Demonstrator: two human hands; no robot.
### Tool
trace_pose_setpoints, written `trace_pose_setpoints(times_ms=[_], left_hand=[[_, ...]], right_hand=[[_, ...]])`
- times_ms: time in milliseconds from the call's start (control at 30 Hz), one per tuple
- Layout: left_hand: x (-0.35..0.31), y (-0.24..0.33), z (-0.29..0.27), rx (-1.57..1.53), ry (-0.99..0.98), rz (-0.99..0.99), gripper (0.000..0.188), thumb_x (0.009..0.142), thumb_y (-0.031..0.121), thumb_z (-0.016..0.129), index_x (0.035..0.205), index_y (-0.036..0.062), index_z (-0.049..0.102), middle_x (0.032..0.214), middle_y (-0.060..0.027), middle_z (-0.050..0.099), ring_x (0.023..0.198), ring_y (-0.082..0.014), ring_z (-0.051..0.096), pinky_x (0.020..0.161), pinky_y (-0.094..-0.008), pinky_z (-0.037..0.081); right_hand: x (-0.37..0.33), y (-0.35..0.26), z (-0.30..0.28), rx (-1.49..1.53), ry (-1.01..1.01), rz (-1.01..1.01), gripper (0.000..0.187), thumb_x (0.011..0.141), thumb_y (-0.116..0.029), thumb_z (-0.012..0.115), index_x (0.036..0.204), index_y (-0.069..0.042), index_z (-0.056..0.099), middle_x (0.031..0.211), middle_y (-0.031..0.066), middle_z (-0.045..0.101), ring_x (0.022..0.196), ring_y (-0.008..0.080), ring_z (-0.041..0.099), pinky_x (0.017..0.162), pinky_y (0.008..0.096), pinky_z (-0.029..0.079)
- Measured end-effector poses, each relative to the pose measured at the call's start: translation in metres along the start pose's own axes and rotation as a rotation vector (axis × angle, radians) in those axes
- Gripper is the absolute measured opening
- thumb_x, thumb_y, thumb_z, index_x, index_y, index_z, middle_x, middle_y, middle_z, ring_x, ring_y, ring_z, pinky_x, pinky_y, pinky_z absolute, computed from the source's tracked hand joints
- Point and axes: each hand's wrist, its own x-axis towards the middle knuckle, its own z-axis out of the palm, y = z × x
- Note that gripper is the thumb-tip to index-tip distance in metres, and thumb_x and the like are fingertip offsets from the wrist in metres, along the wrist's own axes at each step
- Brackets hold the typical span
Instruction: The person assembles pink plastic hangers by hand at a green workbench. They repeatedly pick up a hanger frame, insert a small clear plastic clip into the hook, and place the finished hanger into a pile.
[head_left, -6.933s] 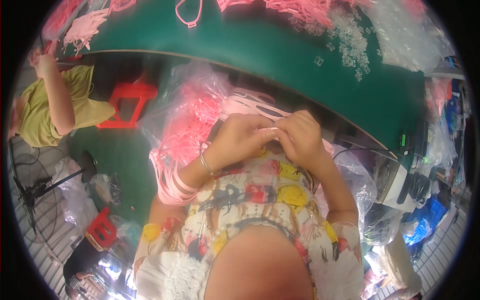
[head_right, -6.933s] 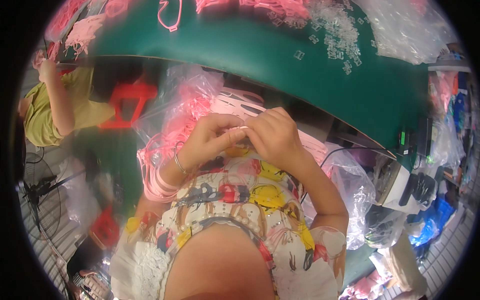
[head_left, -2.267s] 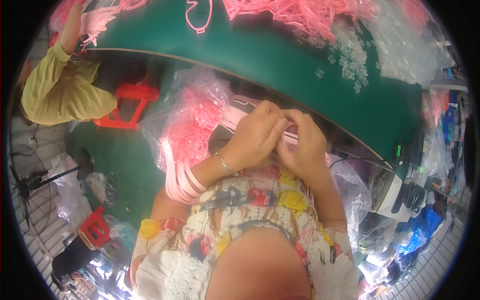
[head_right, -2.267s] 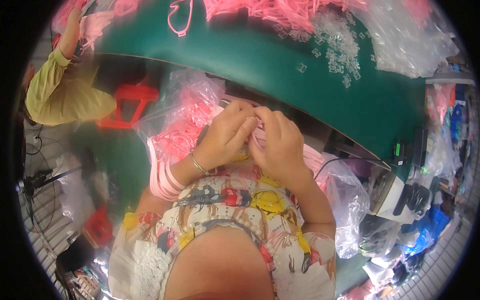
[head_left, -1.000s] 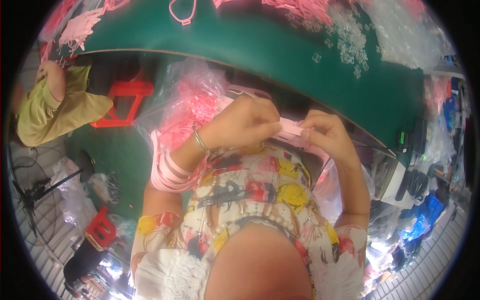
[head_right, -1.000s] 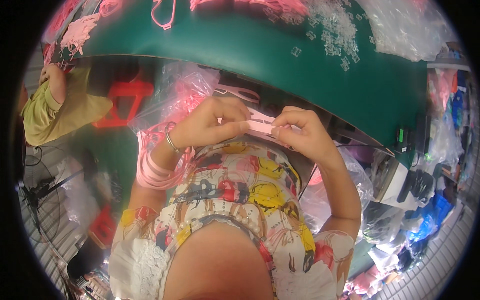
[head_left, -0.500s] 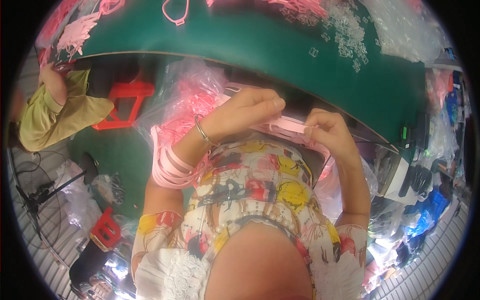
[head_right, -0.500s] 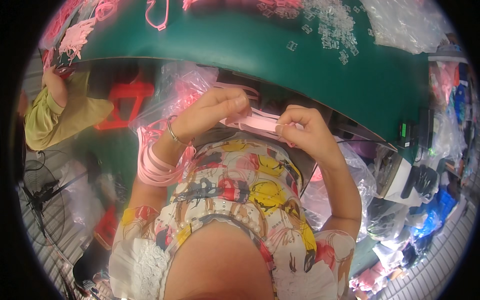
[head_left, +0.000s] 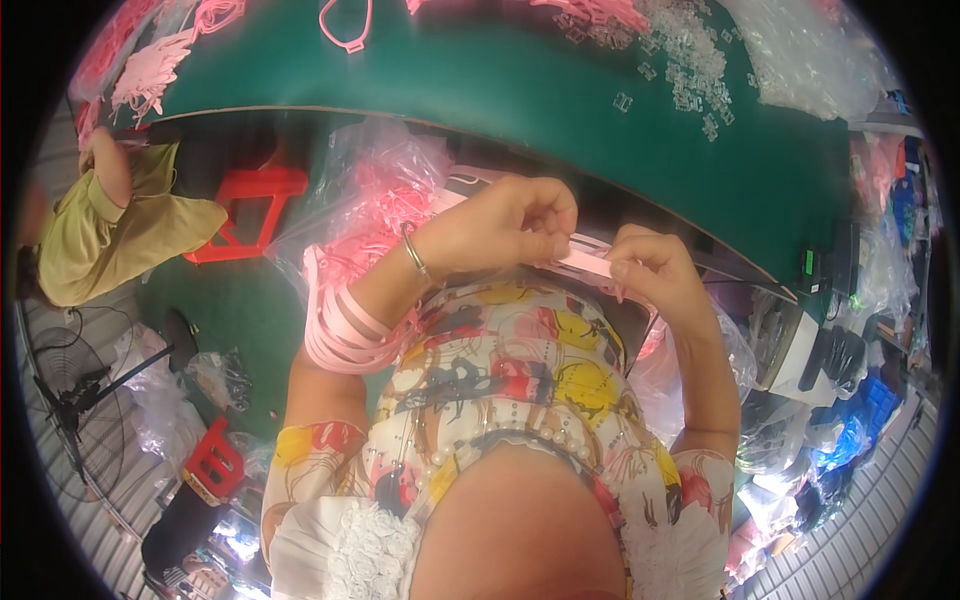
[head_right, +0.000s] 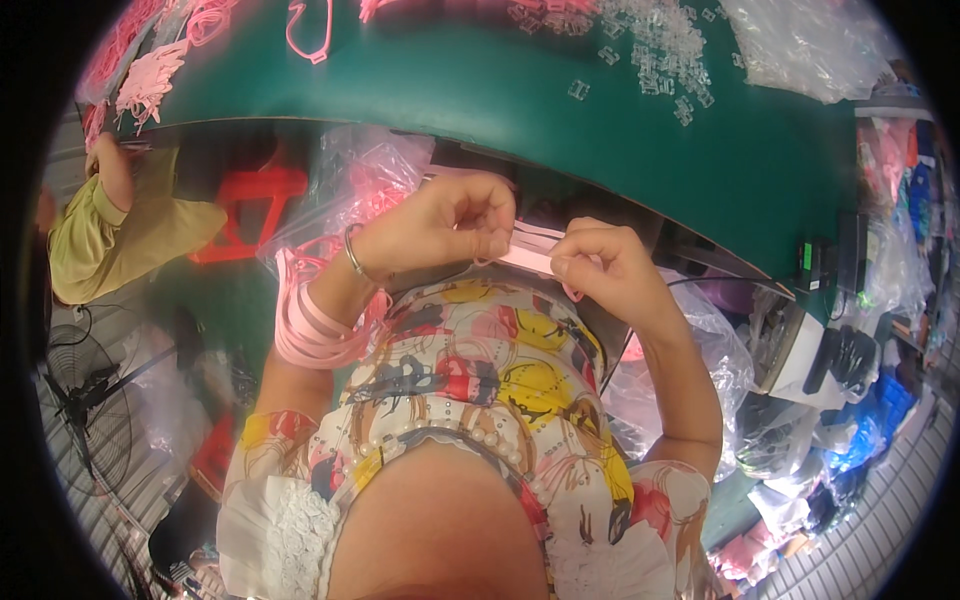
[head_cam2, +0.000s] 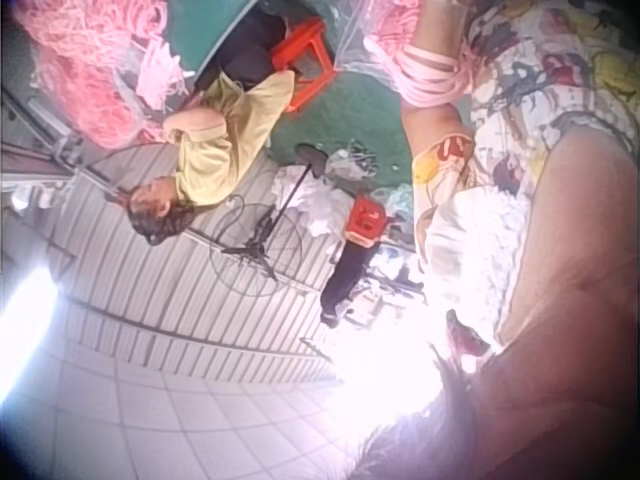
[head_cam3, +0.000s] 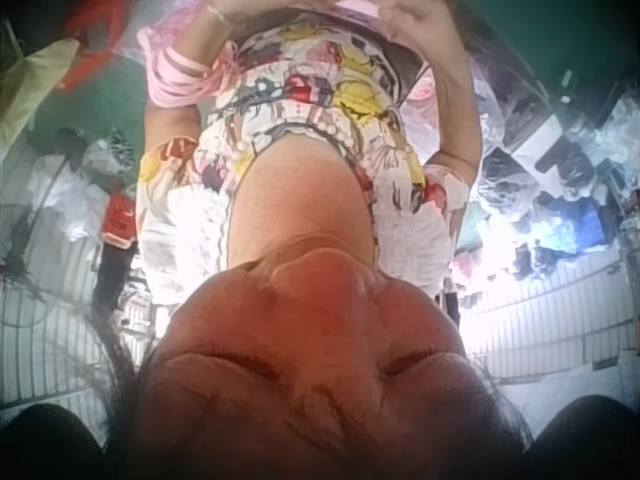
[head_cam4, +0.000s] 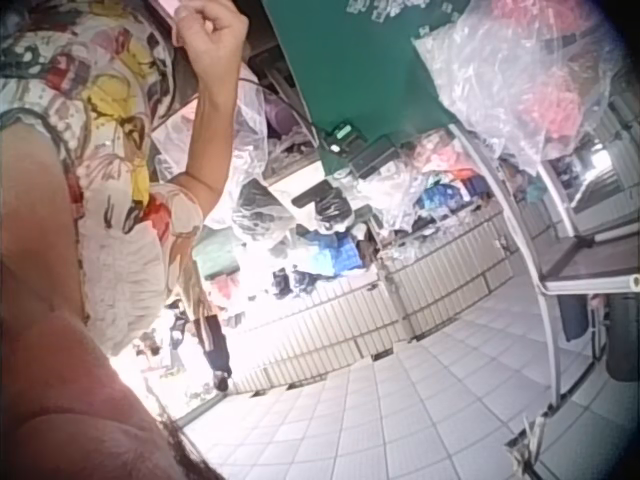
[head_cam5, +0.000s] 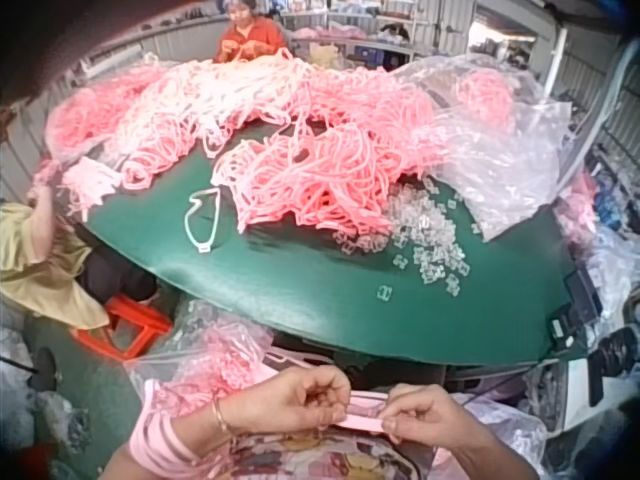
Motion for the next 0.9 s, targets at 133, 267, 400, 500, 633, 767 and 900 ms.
trace_pose_setpoints(times_ms=[133,267,400,500,633,767,900], left_hand=[[0.002,0.008,0.0,-0.065,0.009,-0.052,0.013,0.087,0.013,0.061,0.093,0.0016,0.058,0.083,-0.0004,0.059,0.077,-0.0079,0.053,0.071,-0.0245,0.046],[0.005,0.01,-0.004,-0.073,0.0,-0.053,0.011,0.092,0.014,0.056,0.096,0.0039,0.058,0.084,0.0019,0.057,0.072,-0.0047,0.049,0.063,-0.0202,0.04],[0.01,0.019,-0.004,-0.026,-0.006,-0.112,0.016,0.094,0.019,0.053,0.093,0.0045,0.06,0.083,0.0022,0.057,0.069,-0.004,0.046,0.059,-0.02,0.037],[0.013,0.02,-0.004,-0.016,-0.013,-0.116,0.018,0.095,0.021,0.053,0.091,0.0048,0.06,0.083,0.0024,0.057,0.069,-0.0041,0.045,0.059,-0.0199,0.037],[0.017,0.017,-0.005,-0.022,-0.035,-0.137,0.02,0.095,0.023,0.054,0.092,0.0045,0.061,0.085,0.0023,0.058,0.071,-0.0044,0.046,0.061,-0.0199,0.038],[0.018,0.016,-0.007,0.019,-0.075,-0.122,0.023,0.095,0.024,0.055,0.095,0.0031,0.062,0.088,0.0015,0.06,0.077,-0.0052,0.049,0.066,-0.0204,0.04],[0.019,0.017,-0.009,0.031,-0.122,-0.142,0.023,0.094,0.025,0.056,0.097,0.0022,0.062,0.091,0.0009,0.061,0.082,-0.0062,0.051,0.072,-0.0216,0.041]], right_hand=[[0.002,-0.002,0.0,-0.109,0.039,-0.068,0.009,0.079,-0.007,0.064,0.073,0.0,0.066,0.07,0.0024,0.053,0.067,0.0091,0.051,0.063,0.0252,0.039],[0.001,0.0,-0.002,-0.097,0.045,-0.047,0.009,0.078,-0.007,0.064,0.073,0.0,0.066,0.07,0.0025,0.054,0.067,0.0094,0.052,0.065,0.0255,0.039],[0.0,0.002,-0.004,-0.093,0.036,-0.022,0.009,0.078,-0.007,0.065,0.073,0.0,0.066,0.071,0.0024,0.054,0.068,0.0092,0.052,0.066,0.0256,0.04],[0.0,-0.001,-0.005,-0.087,0.035,0.014,0.008,0.078,-0.007,0.065,0.073,-0.001,0.067,0.071,0.0024,0.054,0.069,0.0092,0.053,0.066,0.0259,0.04],[-0.001,0.0,-0.007,-0.108,0.041,0.007,0.007,0.077,-0.007,0.068,0.075,-0.001,0.067,0.073,0.0024,0.055,0.07,0.0099,0.053,0.066,0.0261,0.041],[-0.001,0.006,-0.011,-0.127,0.035,0.004,0.008,0.077,-0.009,0.07,0.076,-0.001,0.068,0.074,0.0026,0.056,0.071,0.0108,0.053,0.067,0.0263,0.041],[-0.002,0.005,-0.01,-0.138,0.025,0.005,0.009,0.077,-0.01,0.071,0.077,-0.001,0.068,0.075,0.0027,0.057,0.073,0.0113,0.053,0.068,0.0266,0.041]])
